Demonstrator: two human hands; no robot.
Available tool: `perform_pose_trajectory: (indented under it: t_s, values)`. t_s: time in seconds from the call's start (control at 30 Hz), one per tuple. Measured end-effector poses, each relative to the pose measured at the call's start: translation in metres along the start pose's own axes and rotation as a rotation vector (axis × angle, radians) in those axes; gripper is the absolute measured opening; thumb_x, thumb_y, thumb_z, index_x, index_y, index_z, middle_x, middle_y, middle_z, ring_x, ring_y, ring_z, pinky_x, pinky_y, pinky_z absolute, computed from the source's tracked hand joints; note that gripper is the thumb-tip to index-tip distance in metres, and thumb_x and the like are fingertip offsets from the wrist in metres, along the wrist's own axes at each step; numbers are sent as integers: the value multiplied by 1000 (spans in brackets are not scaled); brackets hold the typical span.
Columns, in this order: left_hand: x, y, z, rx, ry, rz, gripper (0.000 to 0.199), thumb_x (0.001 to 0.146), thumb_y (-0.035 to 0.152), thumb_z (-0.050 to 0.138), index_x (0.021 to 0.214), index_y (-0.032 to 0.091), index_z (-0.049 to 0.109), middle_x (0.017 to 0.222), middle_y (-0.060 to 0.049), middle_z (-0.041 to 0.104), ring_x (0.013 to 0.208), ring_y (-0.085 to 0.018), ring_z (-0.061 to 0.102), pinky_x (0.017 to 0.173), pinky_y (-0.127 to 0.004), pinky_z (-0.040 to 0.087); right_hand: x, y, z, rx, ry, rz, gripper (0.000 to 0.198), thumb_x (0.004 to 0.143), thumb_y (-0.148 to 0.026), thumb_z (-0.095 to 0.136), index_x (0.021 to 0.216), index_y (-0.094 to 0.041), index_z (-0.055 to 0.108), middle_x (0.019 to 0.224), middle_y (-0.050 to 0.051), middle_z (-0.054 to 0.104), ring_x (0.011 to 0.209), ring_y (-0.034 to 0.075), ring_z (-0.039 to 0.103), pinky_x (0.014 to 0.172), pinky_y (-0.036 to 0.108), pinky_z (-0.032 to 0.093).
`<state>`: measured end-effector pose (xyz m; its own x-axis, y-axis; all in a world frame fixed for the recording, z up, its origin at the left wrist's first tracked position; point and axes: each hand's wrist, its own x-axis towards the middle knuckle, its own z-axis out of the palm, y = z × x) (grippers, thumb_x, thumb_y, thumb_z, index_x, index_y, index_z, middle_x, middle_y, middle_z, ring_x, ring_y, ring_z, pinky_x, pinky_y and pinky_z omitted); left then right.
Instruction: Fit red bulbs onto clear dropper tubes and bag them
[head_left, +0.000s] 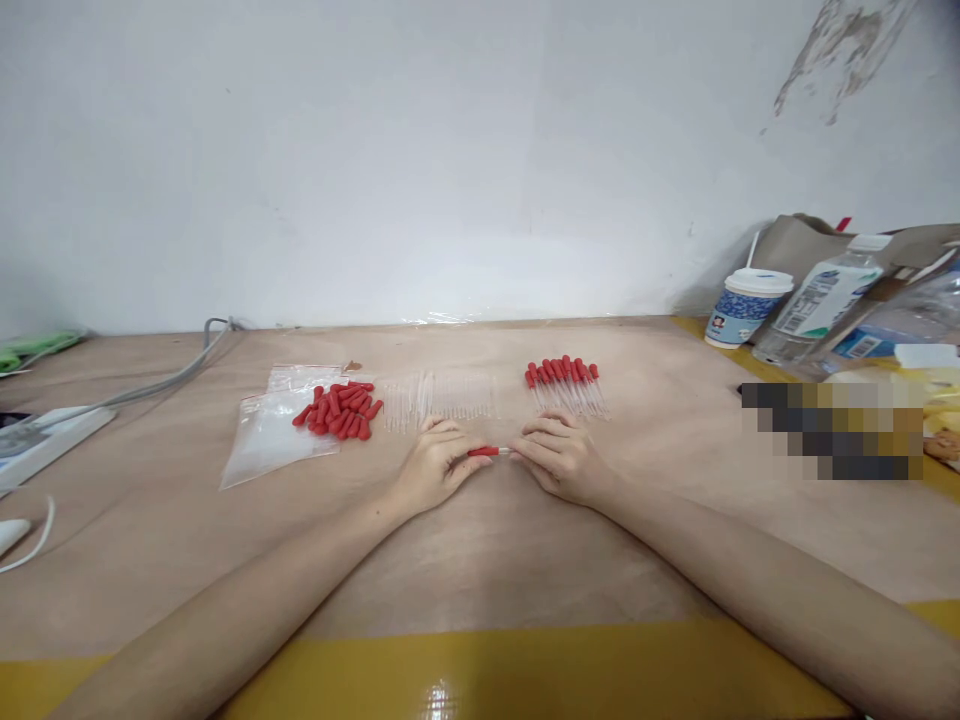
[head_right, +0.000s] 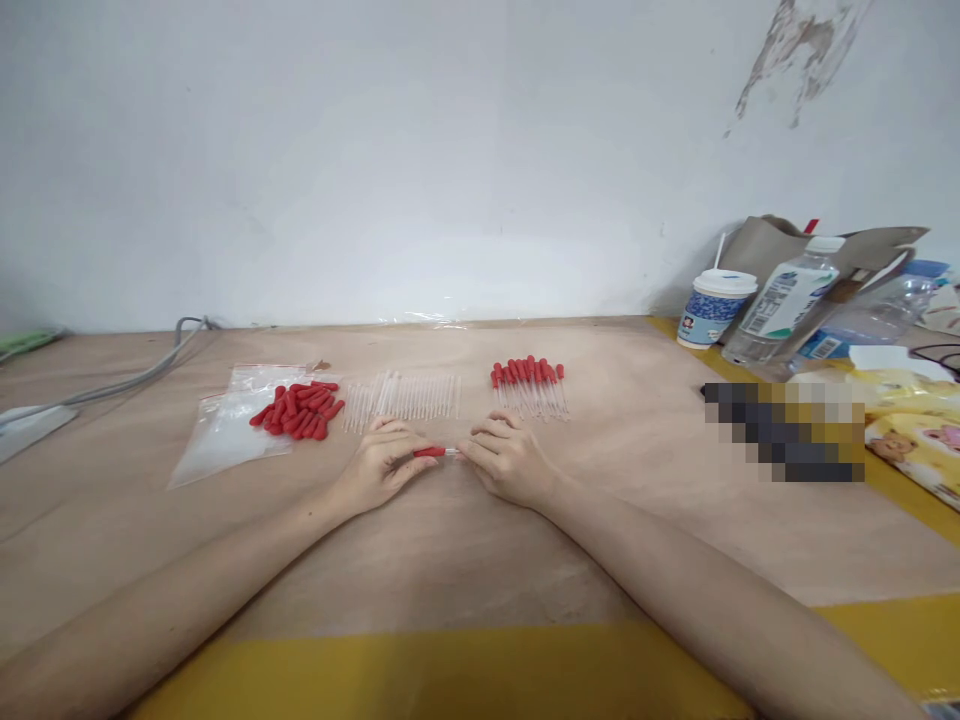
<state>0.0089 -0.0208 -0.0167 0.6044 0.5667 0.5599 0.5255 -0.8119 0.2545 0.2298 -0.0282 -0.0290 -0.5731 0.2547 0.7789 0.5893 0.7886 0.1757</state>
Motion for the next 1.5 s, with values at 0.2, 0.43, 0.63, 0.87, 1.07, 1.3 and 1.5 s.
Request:
perform_pose_trajectory:
  t_s: [0.2,0.43,0.63,0.87,1.07,1.3,1.5]
  values:
    - [1,0,0,-32,20,17,16,84,32,55,90,22,66,77,-1,69,76,-16,60,81,-33,35,3,-2,3,21,-85,52,19,86,-19,46,76,-16,62,62,2,60,70,13,52,77,30,35]
    - [-3,-7,-4,-40,32,-121,37,78,35,61,111,20,57,99,-5,67,91,-19,60,84,-35,43,9,-1,-11,-120,-285,233,19,84,-23,48,77,-19,66,80,6,63,77,17,51,69,30,31]
    - [-9,-9,-3,-138,-111,-94,25,86,27,49,106,20,62,110,-6,63,99,-18,60,86,-34,48,22,41,-18,-19,-363,861,28,83,-32,46,66,-20,65,61,2,63,56,14,52,55,27,31]
    - [-6,-10,-1,-157,-127,-85,23,86,26,50,101,19,65,105,-6,66,99,-18,61,89,-34,48,37,71,13,-244,-432,1079,31,77,-35,45,53,-19,59,60,4,60,66,19,54,68,32,32]
    - [-6,-10,-3,-159,-124,-84,23,85,27,50,101,20,65,103,-5,67,99,-18,61,89,-35,48,30,68,21,-321,-406,1024,32,77,-39,44,59,-18,60,65,5,62,70,20,53,78,39,26]
    - [-5,-9,-2,-178,-109,-70,22,85,25,50,100,21,66,103,-5,67,98,-18,61,88,-34,48,52,45,38,-249,-477,913,32,80,-40,43,66,-19,63,67,6,64,69,20,56,78,39,24]
    - [-5,-8,-3,-174,-128,-71,22,86,25,49,100,20,66,104,-5,66,99,-17,60,89,-33,47,73,35,59,-249,-656,960,31,79,-34,44,78,-14,68,81,15,67,77,25,60,78,41,27]
